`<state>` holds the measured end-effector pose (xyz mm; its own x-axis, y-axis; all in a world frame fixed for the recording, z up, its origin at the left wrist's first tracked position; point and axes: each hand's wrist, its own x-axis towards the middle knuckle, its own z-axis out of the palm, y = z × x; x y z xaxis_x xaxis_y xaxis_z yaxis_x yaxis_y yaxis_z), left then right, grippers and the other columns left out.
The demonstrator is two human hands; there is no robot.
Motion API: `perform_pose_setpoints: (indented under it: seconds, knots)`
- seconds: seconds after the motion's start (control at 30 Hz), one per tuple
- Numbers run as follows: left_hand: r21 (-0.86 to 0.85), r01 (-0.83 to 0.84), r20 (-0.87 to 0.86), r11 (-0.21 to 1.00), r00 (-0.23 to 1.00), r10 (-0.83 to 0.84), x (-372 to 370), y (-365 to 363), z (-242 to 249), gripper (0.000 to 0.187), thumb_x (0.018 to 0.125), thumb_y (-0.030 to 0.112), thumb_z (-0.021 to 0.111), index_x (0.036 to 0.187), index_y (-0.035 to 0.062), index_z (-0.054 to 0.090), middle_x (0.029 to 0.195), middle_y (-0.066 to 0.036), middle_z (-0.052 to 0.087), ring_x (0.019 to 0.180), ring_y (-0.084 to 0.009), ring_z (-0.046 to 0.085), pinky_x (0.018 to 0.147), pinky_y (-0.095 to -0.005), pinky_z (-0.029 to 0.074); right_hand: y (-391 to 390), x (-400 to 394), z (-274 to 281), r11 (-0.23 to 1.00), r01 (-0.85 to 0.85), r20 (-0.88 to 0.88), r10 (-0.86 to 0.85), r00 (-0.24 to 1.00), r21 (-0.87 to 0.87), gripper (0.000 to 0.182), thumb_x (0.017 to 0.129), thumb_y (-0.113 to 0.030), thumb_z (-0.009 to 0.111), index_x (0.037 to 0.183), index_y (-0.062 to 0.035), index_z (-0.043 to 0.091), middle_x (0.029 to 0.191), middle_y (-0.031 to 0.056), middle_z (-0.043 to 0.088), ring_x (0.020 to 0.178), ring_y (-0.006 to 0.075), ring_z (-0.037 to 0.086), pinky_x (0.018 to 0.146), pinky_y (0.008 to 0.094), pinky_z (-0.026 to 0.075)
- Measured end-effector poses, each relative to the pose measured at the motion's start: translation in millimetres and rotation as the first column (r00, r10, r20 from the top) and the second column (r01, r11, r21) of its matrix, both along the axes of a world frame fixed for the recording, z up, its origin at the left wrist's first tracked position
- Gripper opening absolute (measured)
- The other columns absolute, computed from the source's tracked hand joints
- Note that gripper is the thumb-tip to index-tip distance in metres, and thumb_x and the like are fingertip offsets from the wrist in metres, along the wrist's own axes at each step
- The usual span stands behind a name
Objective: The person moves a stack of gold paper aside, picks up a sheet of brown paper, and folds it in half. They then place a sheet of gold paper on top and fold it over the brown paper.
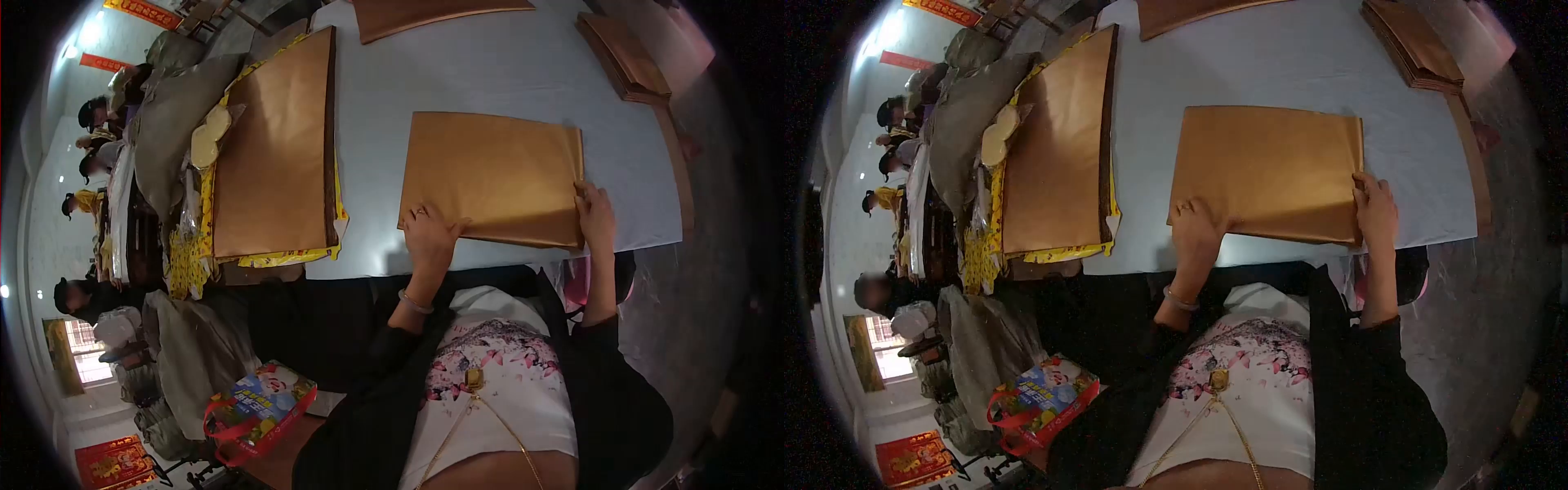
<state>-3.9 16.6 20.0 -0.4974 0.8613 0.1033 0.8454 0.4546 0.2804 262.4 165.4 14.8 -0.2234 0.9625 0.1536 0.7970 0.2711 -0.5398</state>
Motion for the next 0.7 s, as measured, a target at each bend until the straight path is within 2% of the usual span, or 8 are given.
perform_pose_setpoints:
  seconds: [0.07, 0.17, 0.37, 0.47, 0.5, 0.57, 0.6, 0.7]
  knots:
    - [-0.017, 0.028, -0.094, 0.999, 0.995, -0.03, 3, 1, 1, 0.078, 0.069, 0.056, 0.065, 0.106, -0.0109, 0.051, 0.105, -0.021, 0.053, 0.097, -0.0346, 0.047, 0.087, -0.0446, 0.038, -1, -1, 3, 0.999, 0.017, 0.017, -0.016, 1.0, -0.046, 0.026, 0.085, -0.018, 0.057, 0.111, -0.0175, 0.057, 0.089, 0.0107, 0.054, 0.082, 0.0311, 0.057, 0.071, 0.0408, 0.046]
    - [0.01, 0.013, -0.102, 1.0, 0.995, -0.012, 5, 0, -1, 0.084, 0.07, 0.061, 0.061, 0.109, -0.0122, 0.051, 0.104, -0.02, 0.052, 0.098, -0.034, 0.045, 0.088, -0.0435, 0.037, 0, 1, 3, 0.996, 0.022, 0.025, -0.02, 0.999, -0.081, 0.025, 0.086, -0.021, 0.057, 0.111, -0.0188, 0.057, 0.092, 0.0087, 0.055, 0.086, 0.0301, 0.057, 0.074, 0.0406, 0.046]
    - [-0.05, 0.007, -0.101, 0.999, 0.995, -0.012, 6, 2, -1, 0.079, 0.069, 0.059, 0.064, 0.102, -0.0119, 0.055, 0.104, -0.019, 0.051, 0.098, -0.0342, 0.045, 0.088, -0.0442, 0.037, 0, 1, 3, 0.997, 0.007, 0.062, -0.002, 0.998, -0.072, 0.026, 0.085, -0.021, 0.057, 0.111, -0.0184, 0.056, 0.092, 0.01, 0.056, 0.085, 0.0302, 0.058, 0.073, 0.0406, 0.046]
    - [0.112, 0.061, -0.18, 0.992, 0.983, -0.04, 6, -1, -2, 0.075, 0.066, 0.056, 0.068, 0.096, -0.0111, 0.056, 0.102, -0.019, 0.052, 0.095, -0.0353, 0.046, 0.084, -0.0428, 0.04, 1, 0, 4, 1.0, -0.009, 0.092, 0.008, 0.996, 0.012, 0.026, 0.083, -0.021, 0.059, 0.109, -0.0164, 0.058, 0.09, 0.0091, 0.057, 0.081, 0.0297, 0.057, 0.072, 0.0424, 0.045]
    - [0.019, 0.05, -0.192, 0.999, 0.98, -0.045, 5, -1, 2, 0.087, 0.068, 0.059, 0.066, 0.112, -0.0144, 0.05, 0.104, -0.026, 0.055, 0.096, -0.0404, 0.049, 0.082, -0.0453, 0.044, 2, 1, 4, 0.999, -0.016, 0.118, 0.011, 0.993, 0.045, 0.025, 0.083, -0.023, 0.058, 0.107, -0.0169, 0.059, 0.091, 0.0084, 0.058, 0.083, 0.0283, 0.057, 0.074, 0.0425, 0.044]
    - [-0.074, 0.031, -0.222, 0.997, 0.974, -0.047, 6, 2, 5, 0.086, 0.069, 0.058, 0.066, 0.114, -0.0136, 0.049, 0.108, -0.026, 0.053, 0.098, -0.0405, 0.049, 0.081, -0.0459, 0.044, 4, 1, 9, 1.0, 0.002, 0.108, -0.003, 0.994, 0.005, 0.023, 0.083, -0.024, 0.058, 0.105, -0.0166, 0.059, 0.091, 0.0088, 0.057, 0.086, 0.0292, 0.057, 0.076, 0.0427, 0.043]
    - [-0.128, -0.002, -0.089, 0.992, 0.996, -0.009, 9, 5, 15, 0.085, 0.07, 0.056, 0.066, 0.115, -0.0135, 0.048, 0.111, -0.026, 0.051, 0.101, -0.0409, 0.047, 0.082, -0.0452, 0.044, 7, 2, 9, 0.999, -0.019, 0.076, 0.021, 0.997, -0.038, 0.022, 0.083, -0.026, 0.058, 0.103, -0.0162, 0.059, 0.091, 0.0092, 0.057, 0.089, 0.03, 0.057, 0.078, 0.043, 0.043]
    - [0.005, 0.022, -0.095, 1.0, 0.995, -0.021, 11, 1, 14, 0.086, 0.069, 0.056, 0.067, 0.115, -0.0133, 0.046, 0.11, -0.025, 0.05, 0.101, -0.0406, 0.047, 0.082, -0.0447, 0.045, 20, -2, -4, 0.997, 0.047, 0.114, -0.054, 0.992, 0.067, 0.018, 0.082, -0.029, 0.06, 0.094, -0.0145, 0.06, 0.089, 0.0086, 0.057, 0.087, 0.0291, 0.057, 0.077, 0.0418, 0.043]
